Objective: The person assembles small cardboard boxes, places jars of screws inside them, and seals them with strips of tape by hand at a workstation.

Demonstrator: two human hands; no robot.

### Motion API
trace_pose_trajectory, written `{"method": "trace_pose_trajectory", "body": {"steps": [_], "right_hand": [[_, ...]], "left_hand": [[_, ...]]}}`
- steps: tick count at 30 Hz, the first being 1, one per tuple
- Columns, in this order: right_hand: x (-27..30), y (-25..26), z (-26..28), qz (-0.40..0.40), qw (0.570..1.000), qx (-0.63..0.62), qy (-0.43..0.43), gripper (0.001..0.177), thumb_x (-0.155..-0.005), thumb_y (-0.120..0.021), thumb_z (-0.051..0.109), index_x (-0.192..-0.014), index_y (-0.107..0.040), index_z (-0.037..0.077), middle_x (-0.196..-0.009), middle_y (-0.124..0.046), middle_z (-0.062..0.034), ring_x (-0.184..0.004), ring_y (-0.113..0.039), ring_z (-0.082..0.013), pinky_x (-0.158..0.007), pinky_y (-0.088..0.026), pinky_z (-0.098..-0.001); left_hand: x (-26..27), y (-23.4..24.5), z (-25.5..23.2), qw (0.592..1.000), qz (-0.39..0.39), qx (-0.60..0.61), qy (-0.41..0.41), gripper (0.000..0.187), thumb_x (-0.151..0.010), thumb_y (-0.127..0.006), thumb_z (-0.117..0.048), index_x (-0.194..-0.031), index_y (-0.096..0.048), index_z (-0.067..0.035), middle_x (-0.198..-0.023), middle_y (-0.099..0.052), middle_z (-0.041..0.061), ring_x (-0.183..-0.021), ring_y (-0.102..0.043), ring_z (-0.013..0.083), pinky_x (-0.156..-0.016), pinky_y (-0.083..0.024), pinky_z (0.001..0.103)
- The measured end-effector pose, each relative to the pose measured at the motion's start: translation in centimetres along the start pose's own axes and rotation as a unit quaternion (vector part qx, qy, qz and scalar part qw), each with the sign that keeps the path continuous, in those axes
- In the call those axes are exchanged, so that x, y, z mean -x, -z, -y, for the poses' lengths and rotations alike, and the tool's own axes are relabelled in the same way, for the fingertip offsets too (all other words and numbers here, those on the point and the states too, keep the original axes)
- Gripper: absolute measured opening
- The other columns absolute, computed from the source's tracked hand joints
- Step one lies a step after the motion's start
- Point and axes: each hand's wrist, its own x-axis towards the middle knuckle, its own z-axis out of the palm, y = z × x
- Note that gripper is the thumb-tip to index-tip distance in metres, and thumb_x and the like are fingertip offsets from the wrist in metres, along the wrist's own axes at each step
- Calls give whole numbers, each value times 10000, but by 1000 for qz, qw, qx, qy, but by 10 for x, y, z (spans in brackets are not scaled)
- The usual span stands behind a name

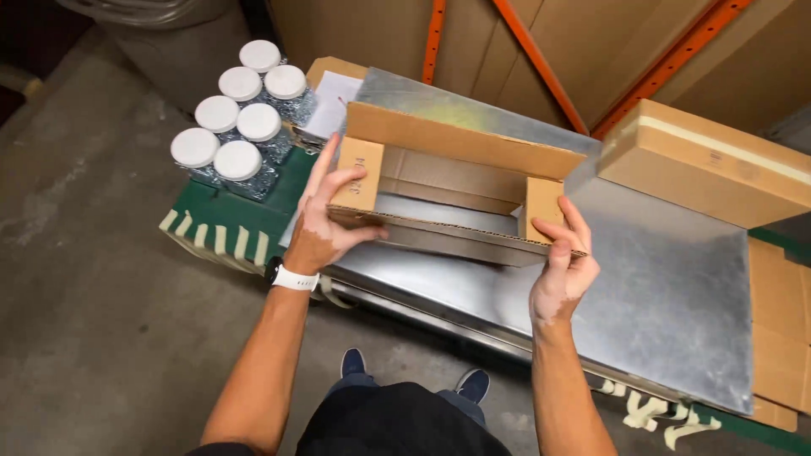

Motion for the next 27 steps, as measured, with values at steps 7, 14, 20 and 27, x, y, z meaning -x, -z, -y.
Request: {"method": "trace_pose_trajectory", "body": {"steps": [7, 14, 20, 27], "right_hand": [[2, -28, -23, -48, 941, 335, 19, 168, -980, -1033, 338, -962, -887, 257, -1032, -785, 57, -885, -742, -181, -916, -587, -316], [-19, -54, -4, 94, 947, 287, -112, 1073, -1048, -850, 124, -1835, -122, 168, -1673, -462, -342, -1410, -627, -543, -1170, -533, -645], [-32, -42, -41, 113, 935, 335, -37, 723, -968, -924, 276, -1562, -513, 244, -1379, -705, -145, -1282, -710, -401, -1110, -554, -568], [-6, -42, -54, 112, 823, 534, 155, 433, -1083, -753, 635, -1392, -847, 347, -1424, -821, 34, -1511, -646, -280, -1243, -438, -521]], "left_hand": [[-26, 9, 71, 997, -7, 73, 28, 404, -919, -911, -274, -1269, -813, -97, -1687, -531, 181, -1477, -643, 427, -1277, -489, 520], [-1, -10, 63, 988, -36, 84, 122, 556, -1026, -767, -180, -1518, -522, -97, -1673, -515, 299, -1558, -511, 495, -1304, -401, 597], [-20, 9, 36, 992, 1, 26, 127, 959, -1035, -762, -223, -1828, -221, -226, -1770, -385, 358, -1574, -468, 577, -1296, -381, 691], [5, -3, 63, 985, 48, -130, 104, 495, -1120, -682, -362, -1601, -688, -248, -1704, -487, 358, -1434, -601, 563, -1154, -543, 621]]}}
